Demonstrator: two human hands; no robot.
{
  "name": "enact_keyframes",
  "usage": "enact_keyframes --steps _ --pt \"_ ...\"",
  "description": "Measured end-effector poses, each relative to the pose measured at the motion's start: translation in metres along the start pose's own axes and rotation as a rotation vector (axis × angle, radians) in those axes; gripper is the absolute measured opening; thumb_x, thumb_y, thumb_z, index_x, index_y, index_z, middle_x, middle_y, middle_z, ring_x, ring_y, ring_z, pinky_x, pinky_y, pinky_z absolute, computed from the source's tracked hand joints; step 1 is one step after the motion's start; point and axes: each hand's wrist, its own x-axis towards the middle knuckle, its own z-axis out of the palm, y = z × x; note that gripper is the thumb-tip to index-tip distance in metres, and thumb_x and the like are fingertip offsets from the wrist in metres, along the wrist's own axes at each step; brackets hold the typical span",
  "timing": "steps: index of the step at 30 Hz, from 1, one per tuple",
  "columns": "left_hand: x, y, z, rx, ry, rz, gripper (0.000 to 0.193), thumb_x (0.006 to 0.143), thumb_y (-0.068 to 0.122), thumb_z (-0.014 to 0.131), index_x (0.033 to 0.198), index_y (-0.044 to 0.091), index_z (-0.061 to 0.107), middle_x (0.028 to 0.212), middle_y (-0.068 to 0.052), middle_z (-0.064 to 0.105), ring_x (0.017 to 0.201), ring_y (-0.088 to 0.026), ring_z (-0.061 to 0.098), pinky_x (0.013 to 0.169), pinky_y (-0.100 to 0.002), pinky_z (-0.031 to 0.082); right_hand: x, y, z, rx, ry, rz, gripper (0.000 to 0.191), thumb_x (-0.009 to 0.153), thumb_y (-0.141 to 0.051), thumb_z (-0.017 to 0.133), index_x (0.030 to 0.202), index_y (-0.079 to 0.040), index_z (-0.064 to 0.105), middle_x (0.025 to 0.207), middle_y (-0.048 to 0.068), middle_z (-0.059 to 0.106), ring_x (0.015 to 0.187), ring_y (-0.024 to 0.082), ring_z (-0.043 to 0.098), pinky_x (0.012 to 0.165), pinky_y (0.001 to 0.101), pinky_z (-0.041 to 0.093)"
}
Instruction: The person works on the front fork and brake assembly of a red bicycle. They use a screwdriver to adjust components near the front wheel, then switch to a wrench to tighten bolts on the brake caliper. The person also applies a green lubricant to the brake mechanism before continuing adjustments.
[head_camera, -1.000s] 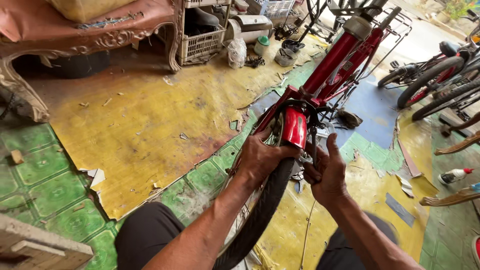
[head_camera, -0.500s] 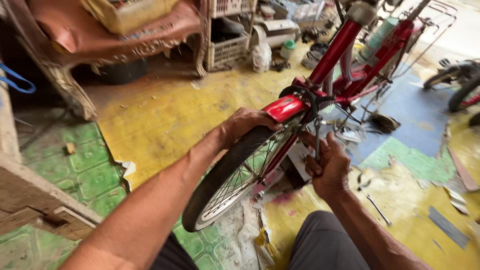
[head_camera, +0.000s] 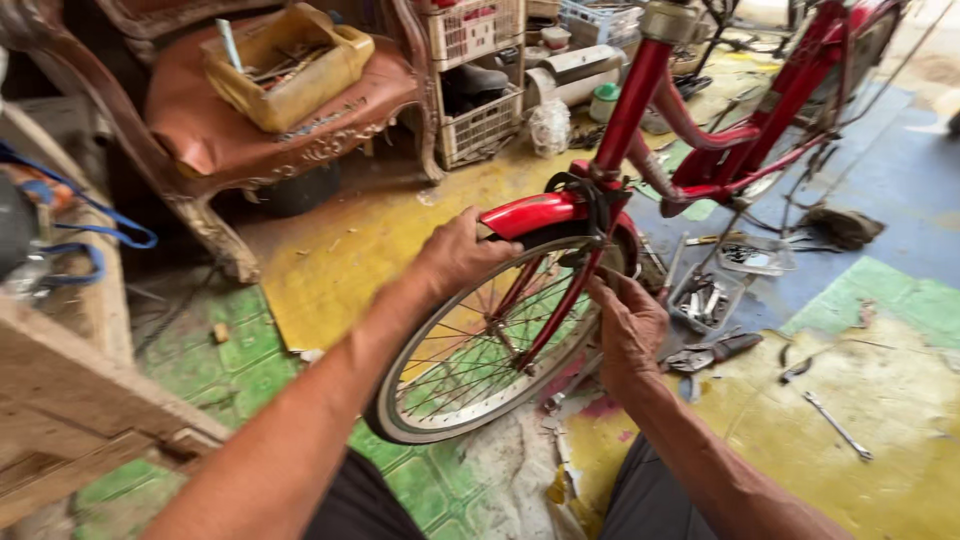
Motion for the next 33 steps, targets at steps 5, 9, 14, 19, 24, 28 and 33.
enact_keyframes --steps 5,9,14,19,24,28,33 --pt "-0.033 0.014 0.013 0.233 0.179 -0.093 0.052 0.089 0.040 0.073 0.119 0.000 0.060 0.096 -0.024 0.073 0.090 -0.038 0.073 0.083 -0.047 0.057 0.000 0.003 -0.002 -0.138 0.027 0.030 0.039 0.083 -0.032 0.084 0.114 -0.010 0.075 0.075 -0.003 0.059 0.059 0.006 0.050 0.049 0.0268 0.043" --pt "-0.036 -0.003 0.023 0.417 0.412 0.155 0.042 0.093 0.042 0.073 0.108 0.003 0.069 0.096 -0.020 0.075 0.089 -0.035 0.073 0.081 -0.047 0.056 0.013 -0.008 -0.002 -0.121 -0.064 0.014 0.035 0.084 -0.033 0.082 0.109 -0.009 0.077 0.071 -0.003 0.058 0.055 0.006 0.046 0.046 0.0276 0.038" --pt "-0.018 -0.024 0.040 0.582 0.526 0.207 0.045 0.095 0.043 0.073 0.107 0.000 0.070 0.104 -0.018 0.073 0.093 -0.028 0.068 0.082 -0.043 0.052 0.021 -0.003 0.015 -0.111 -0.095 0.030 0.028 0.082 -0.029 0.083 0.101 -0.008 0.080 0.067 -0.003 0.057 0.055 0.009 0.041 0.046 0.0311 0.032" --pt "-0.015 -0.017 0.037 0.732 0.291 0.092 0.101 0.066 0.085 0.073 0.111 -0.005 0.066 0.112 -0.020 0.066 0.105 -0.030 0.062 0.088 -0.046 0.046 0.025 0.011 0.020 -0.239 -0.100 -0.126 0.035 0.081 -0.036 0.084 0.100 -0.007 0.080 0.082 -0.001 0.073 0.075 0.011 0.063 0.067 0.0311 0.052" --pt "-0.013 0.002 0.039 0.741 0.389 -0.005 0.114 0.050 0.096 0.071 0.108 -0.003 0.070 0.117 -0.016 0.065 0.114 -0.029 0.058 0.092 -0.050 0.042 0.033 0.017 0.014 -0.536 0.110 -0.267 0.068 0.073 -0.045 0.094 0.113 0.002 0.066 0.101 0.012 0.070 0.089 0.019 0.065 0.075 0.0364 0.054" --pt "-0.009 0.004 0.040 0.706 0.455 -0.017 0.109 0.049 0.093 0.074 0.105 -0.001 0.073 0.116 -0.013 0.066 0.115 -0.029 0.057 0.094 -0.049 0.040 0.042 0.012 0.013 -0.320 -0.016 -0.198 0.073 0.070 -0.042 0.093 0.122 -0.002 0.062 0.100 0.005 0.068 0.086 0.015 0.065 0.072 0.0330 0.055" --pt "-0.009 -0.001 0.041 0.660 0.477 0.004 0.098 0.055 0.086 0.077 0.106 0.002 0.074 0.109 -0.012 0.067 0.109 -0.027 0.059 0.093 -0.049 0.038 0.040 0.008 0.023 -0.116 -0.132 0.052 0.054 0.076 -0.031 0.089 0.118 -0.005 0.067 0.069 0.003 0.055 0.048 0.010 0.039 0.040 0.0306 0.028"
